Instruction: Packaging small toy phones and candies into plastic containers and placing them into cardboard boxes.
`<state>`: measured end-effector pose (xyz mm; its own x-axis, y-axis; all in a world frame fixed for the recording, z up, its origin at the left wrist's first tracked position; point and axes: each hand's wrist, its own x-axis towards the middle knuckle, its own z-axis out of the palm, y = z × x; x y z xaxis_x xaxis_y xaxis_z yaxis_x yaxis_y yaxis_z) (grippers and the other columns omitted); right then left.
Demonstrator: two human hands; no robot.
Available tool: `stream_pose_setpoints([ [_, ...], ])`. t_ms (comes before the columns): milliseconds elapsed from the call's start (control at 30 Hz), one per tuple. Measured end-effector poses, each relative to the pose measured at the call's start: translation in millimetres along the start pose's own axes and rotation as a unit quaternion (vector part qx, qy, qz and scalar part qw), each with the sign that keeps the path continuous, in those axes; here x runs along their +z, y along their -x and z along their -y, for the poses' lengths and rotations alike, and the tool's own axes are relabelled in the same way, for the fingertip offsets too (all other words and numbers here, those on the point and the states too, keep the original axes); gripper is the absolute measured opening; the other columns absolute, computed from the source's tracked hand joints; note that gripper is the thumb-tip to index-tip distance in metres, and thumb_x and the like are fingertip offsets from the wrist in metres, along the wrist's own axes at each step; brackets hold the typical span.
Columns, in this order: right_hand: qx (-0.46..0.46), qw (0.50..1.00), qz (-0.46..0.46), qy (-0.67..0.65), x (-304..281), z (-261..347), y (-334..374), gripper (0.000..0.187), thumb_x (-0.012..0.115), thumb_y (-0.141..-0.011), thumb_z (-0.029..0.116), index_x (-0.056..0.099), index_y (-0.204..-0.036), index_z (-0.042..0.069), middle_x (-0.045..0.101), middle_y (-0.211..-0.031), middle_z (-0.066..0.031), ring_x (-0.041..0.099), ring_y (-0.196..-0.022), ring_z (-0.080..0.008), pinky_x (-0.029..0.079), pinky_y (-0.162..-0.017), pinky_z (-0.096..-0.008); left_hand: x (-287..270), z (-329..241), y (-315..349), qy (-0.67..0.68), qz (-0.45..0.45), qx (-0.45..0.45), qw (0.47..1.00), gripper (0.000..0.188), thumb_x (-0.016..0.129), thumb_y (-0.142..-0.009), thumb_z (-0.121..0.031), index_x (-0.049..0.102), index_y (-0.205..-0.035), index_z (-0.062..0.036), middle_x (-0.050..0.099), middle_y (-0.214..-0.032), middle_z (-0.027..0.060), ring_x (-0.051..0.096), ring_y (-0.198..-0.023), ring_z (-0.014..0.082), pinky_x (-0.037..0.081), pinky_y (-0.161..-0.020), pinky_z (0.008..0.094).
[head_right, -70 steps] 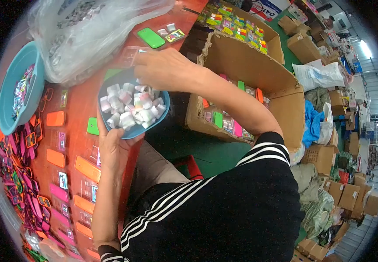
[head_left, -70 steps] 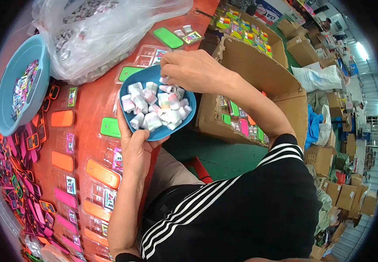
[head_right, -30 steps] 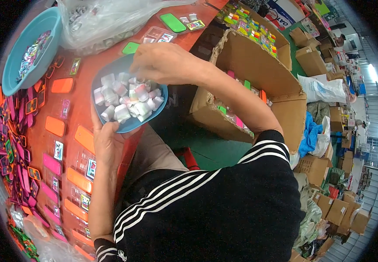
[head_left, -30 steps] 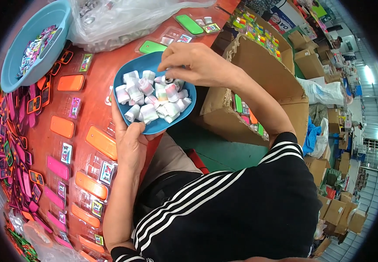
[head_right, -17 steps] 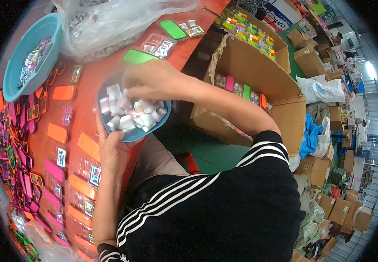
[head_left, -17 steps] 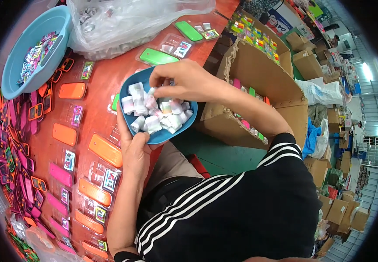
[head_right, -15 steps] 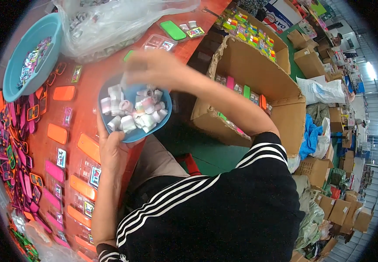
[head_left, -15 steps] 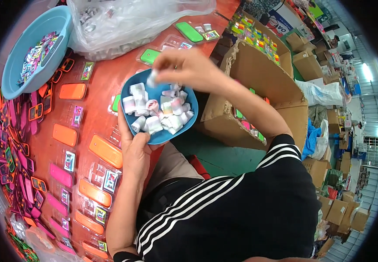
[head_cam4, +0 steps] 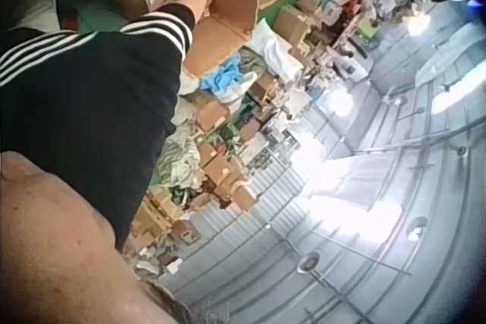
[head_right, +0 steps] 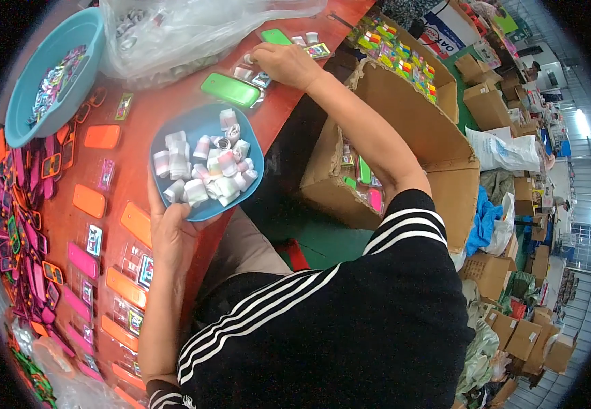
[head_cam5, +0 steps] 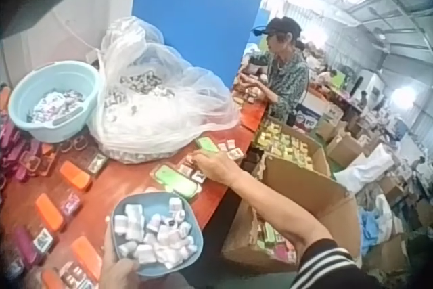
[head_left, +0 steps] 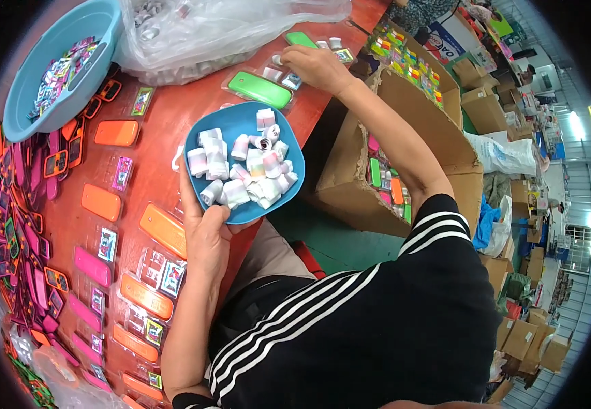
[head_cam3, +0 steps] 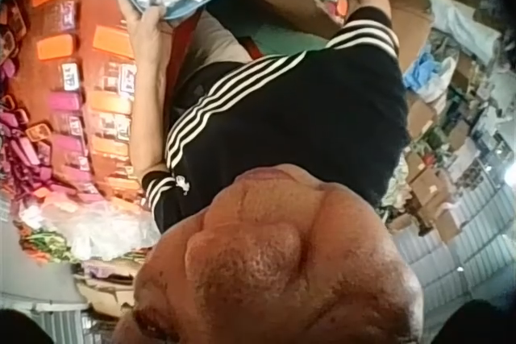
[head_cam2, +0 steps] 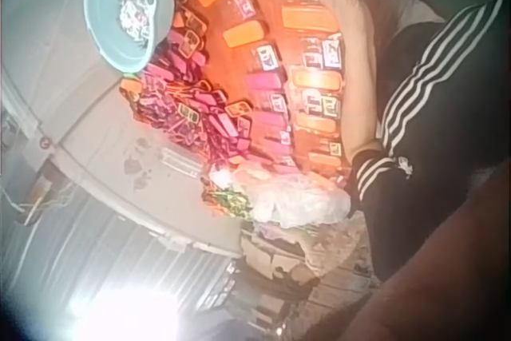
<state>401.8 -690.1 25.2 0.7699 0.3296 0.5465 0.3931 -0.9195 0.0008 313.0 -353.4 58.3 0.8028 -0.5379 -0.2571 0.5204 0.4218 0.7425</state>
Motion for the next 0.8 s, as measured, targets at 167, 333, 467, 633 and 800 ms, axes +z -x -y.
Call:
stream_pose_setpoints([
  [167,-0.061,0.994,0.036,0.079,-19.7,6.7,-1.9,0.014,0.057,-0.075,0.005,0.061,-0.088,0.01,0.066,-0.087,-0.0074,0.064,-0.082,-0.0253,0.051,-0.069,-0.0354,2.3,-0.6,0.1,0.002,0.017,0.009,1.0,0.088,0.034,-0.069,0.01,0.003,-0.145,-0.0197,0.028,-0.14,0.0155,0.046,-0.12,0.0322,0.05,-0.089,0.0426],
  [333,0.076,0.987,-0.006,-0.138,-62.2,86.7,-22.5,0.018,0.063,-0.076,0.01,0.064,-0.095,0.01,0.065,-0.084,-0.0041,0.062,-0.075,-0.0264,0.049,-0.069,-0.0356,2.5,0.7,1.0,-0.005,0.03,0.006,1.0,0.088,0.035,-0.069,0.009,0.003,-0.145,-0.0191,0.029,-0.139,0.016,0.046,-0.12,0.0317,0.05,-0.089,0.0436],
  [467,-0.063,0.95,0.233,-0.2,-80.1,141.3,-34.8,0.018,0.064,-0.076,0.013,0.063,-0.094,0.009,0.063,-0.091,-0.0064,0.059,-0.089,-0.0255,0.048,-0.071,-0.0364,3.7,5.4,7.8,-0.018,0.012,0.021,1.0,0.088,0.039,-0.068,0.004,0.006,-0.145,-0.0244,0.032,-0.137,0.0172,0.048,-0.116,0.0351,0.052,-0.082,0.0523],
  [633,-0.05,0.93,0.271,-0.244,-81.1,158.8,-16.5,0.023,0.063,-0.078,0.013,0.06,-0.099,0.006,0.063,-0.088,-0.006,0.061,-0.08,-0.0221,0.049,-0.068,-0.0338,1.1,11.0,32.4,-0.026,0.015,-0.025,0.999,0.086,0.038,-0.068,0.004,0.01,-0.145,-0.0226,0.036,-0.135,0.016,0.049,-0.115,0.0314,0.053,-0.08,0.0458],
  [800,0.252,0.8,0.201,-0.506,-70.0,133.9,-22.5,0.021,0.059,-0.087,0.014,0.059,-0.103,0.0,0.062,-0.087,-0.0024,0.06,-0.075,-0.0082,0.049,-0.065,-0.0233,-10.7,6.8,58.5,-0.021,-0.006,-0.055,0.998,0.088,0.039,-0.065,0.005,0.011,-0.145,-0.0184,0.034,-0.136,0.0148,0.049,-0.115,0.0278,0.051,-0.086,0.0396],
])
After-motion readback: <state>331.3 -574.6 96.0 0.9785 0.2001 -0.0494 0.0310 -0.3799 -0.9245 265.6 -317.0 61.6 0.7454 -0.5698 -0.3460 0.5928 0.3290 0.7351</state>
